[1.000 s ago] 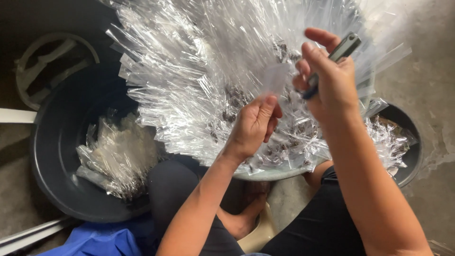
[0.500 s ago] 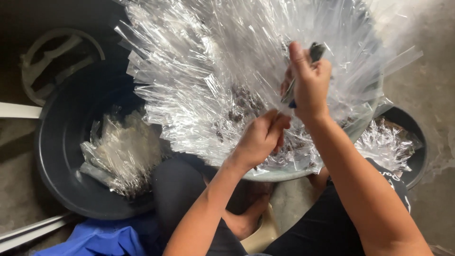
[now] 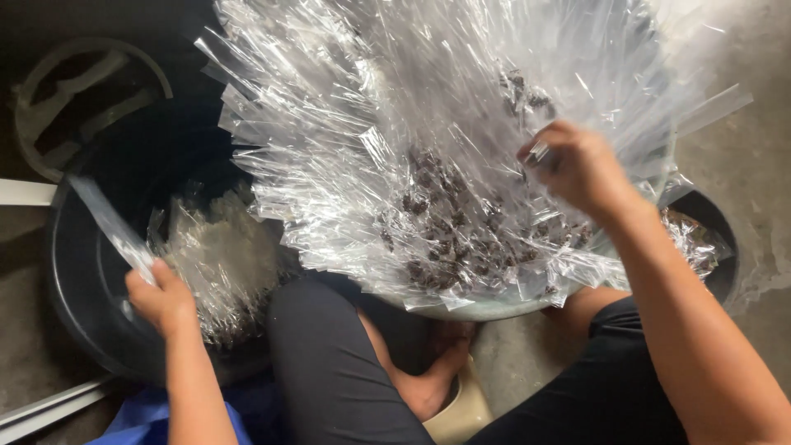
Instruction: Manually packaging small metal components into individual plastic sleeves and using clippers to finish the package.
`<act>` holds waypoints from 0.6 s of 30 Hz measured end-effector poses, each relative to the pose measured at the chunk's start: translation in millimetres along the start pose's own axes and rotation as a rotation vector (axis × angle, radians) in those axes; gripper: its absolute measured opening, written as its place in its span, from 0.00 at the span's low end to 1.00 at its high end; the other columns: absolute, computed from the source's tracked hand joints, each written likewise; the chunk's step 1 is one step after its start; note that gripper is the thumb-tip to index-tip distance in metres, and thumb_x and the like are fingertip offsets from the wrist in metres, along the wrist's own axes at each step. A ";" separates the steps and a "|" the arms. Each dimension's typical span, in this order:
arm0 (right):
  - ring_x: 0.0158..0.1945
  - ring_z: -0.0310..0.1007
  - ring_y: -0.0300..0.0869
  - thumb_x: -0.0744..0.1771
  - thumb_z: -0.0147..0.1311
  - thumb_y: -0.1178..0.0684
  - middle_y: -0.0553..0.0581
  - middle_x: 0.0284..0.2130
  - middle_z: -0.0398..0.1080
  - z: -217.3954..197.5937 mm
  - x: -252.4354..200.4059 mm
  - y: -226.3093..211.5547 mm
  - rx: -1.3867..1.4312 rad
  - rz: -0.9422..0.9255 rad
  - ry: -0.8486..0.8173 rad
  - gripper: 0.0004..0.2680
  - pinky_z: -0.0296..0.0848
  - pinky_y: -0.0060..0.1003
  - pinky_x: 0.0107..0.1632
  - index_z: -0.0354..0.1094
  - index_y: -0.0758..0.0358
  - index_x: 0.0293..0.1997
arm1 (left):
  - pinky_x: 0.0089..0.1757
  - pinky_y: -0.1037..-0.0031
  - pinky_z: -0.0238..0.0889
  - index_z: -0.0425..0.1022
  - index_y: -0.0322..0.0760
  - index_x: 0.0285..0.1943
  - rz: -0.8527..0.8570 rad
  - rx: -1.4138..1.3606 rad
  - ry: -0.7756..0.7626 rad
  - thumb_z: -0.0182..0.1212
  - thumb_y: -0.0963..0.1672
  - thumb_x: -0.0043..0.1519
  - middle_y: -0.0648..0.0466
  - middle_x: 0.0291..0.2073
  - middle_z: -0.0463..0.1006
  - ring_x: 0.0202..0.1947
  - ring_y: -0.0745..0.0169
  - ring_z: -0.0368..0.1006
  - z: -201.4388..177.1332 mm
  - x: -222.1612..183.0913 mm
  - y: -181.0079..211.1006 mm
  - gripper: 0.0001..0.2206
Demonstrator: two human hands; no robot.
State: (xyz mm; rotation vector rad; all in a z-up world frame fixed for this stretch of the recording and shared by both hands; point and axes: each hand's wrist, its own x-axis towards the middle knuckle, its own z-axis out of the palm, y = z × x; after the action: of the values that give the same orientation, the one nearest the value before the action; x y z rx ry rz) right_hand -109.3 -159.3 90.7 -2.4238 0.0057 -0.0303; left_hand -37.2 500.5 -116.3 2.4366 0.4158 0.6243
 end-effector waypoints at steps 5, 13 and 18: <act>0.40 0.76 0.50 0.63 0.64 0.53 0.50 0.41 0.65 88.6 -15.3 25.9 -0.612 -0.221 -0.020 0.04 0.78 0.46 0.37 0.72 0.47 0.35 | 0.53 0.35 0.52 0.48 0.49 0.78 -0.422 0.641 -0.653 0.46 0.54 0.71 0.32 0.62 0.64 0.60 0.26 0.61 32.8 -81.3 -77.1 0.28; 0.34 0.75 0.62 0.61 0.67 0.52 0.63 0.34 0.73 77.8 11.4 12.0 -0.075 -0.072 -0.050 0.09 0.70 0.54 0.34 0.73 0.64 0.38 | 0.59 0.52 0.60 0.65 0.24 0.68 0.115 -0.274 -0.013 0.66 0.31 0.60 0.27 0.57 0.69 0.59 0.27 0.68 15.1 -31.3 129.1 0.26; 0.28 0.71 0.39 0.66 0.65 0.49 0.49 0.26 0.73 33.2 10.3 -4.6 0.118 0.218 0.143 0.07 0.67 0.36 0.34 0.77 0.42 0.48 | 0.54 0.63 0.70 0.70 0.23 0.60 0.108 -1.023 -0.502 0.65 0.38 0.64 0.38 0.49 0.77 0.53 0.55 0.74 45.9 -31.3 345.6 0.16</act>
State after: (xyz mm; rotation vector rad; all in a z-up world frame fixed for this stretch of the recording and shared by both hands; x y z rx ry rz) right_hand -98.2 -134.1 69.0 -2.2852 0.3232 -0.1013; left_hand 11.6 196.2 49.7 1.5313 -0.2183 0.1557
